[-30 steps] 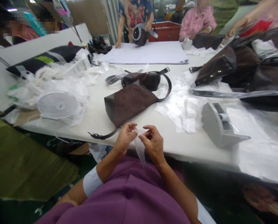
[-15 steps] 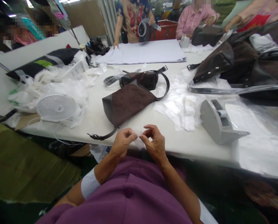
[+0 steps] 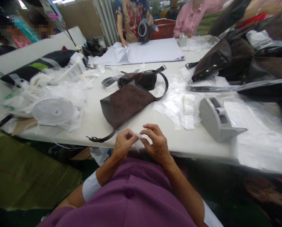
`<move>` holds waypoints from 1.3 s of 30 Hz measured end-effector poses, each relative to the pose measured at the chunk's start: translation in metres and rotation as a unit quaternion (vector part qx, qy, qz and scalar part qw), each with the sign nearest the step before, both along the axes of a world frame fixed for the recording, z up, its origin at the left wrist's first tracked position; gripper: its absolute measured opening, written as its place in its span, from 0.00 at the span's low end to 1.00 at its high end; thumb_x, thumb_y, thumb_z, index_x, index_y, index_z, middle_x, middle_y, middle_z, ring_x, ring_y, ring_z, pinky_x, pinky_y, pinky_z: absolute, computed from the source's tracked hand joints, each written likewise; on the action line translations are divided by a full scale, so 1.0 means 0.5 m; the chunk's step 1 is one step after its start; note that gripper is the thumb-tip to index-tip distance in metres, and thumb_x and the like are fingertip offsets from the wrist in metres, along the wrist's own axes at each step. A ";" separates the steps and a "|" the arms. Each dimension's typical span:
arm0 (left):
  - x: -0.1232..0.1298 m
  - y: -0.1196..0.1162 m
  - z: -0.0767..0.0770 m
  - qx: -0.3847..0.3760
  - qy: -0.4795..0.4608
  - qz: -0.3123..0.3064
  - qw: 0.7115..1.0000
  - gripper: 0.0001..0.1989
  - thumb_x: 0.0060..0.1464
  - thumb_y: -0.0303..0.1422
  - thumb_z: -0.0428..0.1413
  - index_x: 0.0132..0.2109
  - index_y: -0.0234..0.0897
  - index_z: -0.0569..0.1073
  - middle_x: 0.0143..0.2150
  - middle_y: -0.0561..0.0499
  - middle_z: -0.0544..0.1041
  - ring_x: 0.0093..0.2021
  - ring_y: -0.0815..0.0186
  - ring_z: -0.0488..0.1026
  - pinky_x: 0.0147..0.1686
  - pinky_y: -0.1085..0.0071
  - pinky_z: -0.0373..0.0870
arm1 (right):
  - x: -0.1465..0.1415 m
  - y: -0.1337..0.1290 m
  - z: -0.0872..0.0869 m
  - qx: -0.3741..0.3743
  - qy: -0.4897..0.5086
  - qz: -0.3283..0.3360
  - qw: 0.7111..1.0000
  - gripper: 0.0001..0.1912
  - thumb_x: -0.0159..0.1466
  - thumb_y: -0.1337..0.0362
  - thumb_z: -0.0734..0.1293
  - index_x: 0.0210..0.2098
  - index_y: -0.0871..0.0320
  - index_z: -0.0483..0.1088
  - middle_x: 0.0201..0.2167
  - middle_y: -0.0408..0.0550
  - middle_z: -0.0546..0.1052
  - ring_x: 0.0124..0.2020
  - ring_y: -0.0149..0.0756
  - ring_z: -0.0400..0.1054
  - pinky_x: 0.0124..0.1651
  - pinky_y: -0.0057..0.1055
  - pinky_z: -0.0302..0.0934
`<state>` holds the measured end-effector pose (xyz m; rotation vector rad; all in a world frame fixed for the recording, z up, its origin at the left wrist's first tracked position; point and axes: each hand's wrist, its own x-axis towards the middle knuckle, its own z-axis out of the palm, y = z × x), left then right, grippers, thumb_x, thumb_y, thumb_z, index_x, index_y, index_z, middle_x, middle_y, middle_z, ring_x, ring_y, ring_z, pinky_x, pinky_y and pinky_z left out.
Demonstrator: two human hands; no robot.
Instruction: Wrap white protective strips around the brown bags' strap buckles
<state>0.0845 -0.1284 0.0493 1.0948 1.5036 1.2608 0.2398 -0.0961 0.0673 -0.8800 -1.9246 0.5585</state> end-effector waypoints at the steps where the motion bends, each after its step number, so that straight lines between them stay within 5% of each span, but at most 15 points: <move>1: 0.001 0.000 -0.001 -0.001 0.000 0.000 1.000 0.11 0.45 0.37 0.61 0.26 0.35 0.69 0.23 0.56 0.67 0.24 0.71 0.61 0.27 0.74 0.57 | 0.001 -0.001 -0.002 -0.003 0.001 -0.002 1.000 0.07 0.60 0.68 0.65 0.37 0.53 0.71 0.46 0.51 0.71 0.46 0.41 0.66 0.49 0.41 0.65; 14: 0.009 -0.005 0.013 0.063 0.088 -0.007 0.994 0.10 0.49 0.36 0.60 0.26 0.35 0.71 0.26 0.54 0.68 0.28 0.70 0.63 0.31 0.73 0.59 | 0.006 0.010 -0.014 -0.036 -0.044 0.015 0.998 0.05 0.61 0.67 0.64 0.36 0.56 0.71 0.42 0.51 0.71 0.43 0.39 0.68 0.44 0.35 0.65; 18: 0.011 -0.013 -0.008 0.031 -0.015 -0.069 0.997 0.09 0.49 0.37 0.60 0.34 0.35 0.75 0.30 0.52 0.71 0.30 0.70 0.66 0.32 0.73 0.61 | 0.023 0.018 -0.021 -0.041 -0.074 0.063 0.994 0.04 0.62 0.68 0.63 0.32 0.56 0.69 0.35 0.48 0.73 0.37 0.36 0.68 0.41 0.32 0.63; 20: 0.006 -0.024 -0.033 0.009 -0.121 -0.013 0.992 0.14 0.51 0.36 0.58 0.45 0.36 0.73 0.34 0.52 0.72 0.28 0.72 0.65 0.30 0.74 0.61 | 0.037 0.024 -0.029 -0.049 -0.085 0.048 0.994 0.04 0.62 0.67 0.62 0.32 0.56 0.69 0.31 0.47 0.74 0.34 0.36 0.68 0.39 0.32 0.62; 24: -0.027 -0.045 -0.080 -0.009 -0.279 0.228 0.933 0.20 0.49 0.31 0.60 0.50 0.38 0.66 0.37 0.51 0.71 0.25 0.76 0.64 0.26 0.77 0.61 | 0.059 0.035 -0.060 -0.080 -0.099 0.024 0.992 0.04 0.61 0.66 0.63 0.32 0.56 0.69 0.29 0.46 0.74 0.30 0.35 0.68 0.36 0.31 0.61; 29: -0.077 -0.015 -0.114 -0.037 -0.445 0.239 0.862 0.16 0.44 0.23 0.60 0.41 0.39 0.66 0.37 0.51 0.72 0.23 0.78 0.62 0.26 0.78 0.61 | 0.041 0.036 -0.100 -0.099 -0.091 0.052 0.990 0.05 0.61 0.65 0.63 0.31 0.56 0.70 0.29 0.45 0.75 0.30 0.36 0.68 0.36 0.31 0.61; 35: -0.133 0.058 -0.115 0.061 -0.309 0.250 0.916 0.15 0.41 0.29 0.62 0.36 0.37 0.65 0.29 0.57 0.69 0.17 0.81 0.56 0.20 0.78 0.53 | 0.019 0.026 -0.121 -0.105 -0.105 0.090 0.985 0.07 0.63 0.65 0.61 0.32 0.56 0.70 0.30 0.46 0.75 0.33 0.36 0.69 0.38 0.32 0.61; 39: -0.168 0.094 -0.103 0.023 -0.214 0.267 0.939 0.18 0.38 0.33 0.64 0.35 0.35 0.66 0.24 0.59 0.65 0.15 0.81 0.53 0.16 0.78 0.48 | 0.013 0.035 -0.113 -0.070 -0.130 0.108 0.983 0.07 0.63 0.66 0.61 0.34 0.56 0.72 0.32 0.48 0.76 0.35 0.38 0.69 0.41 0.34 0.62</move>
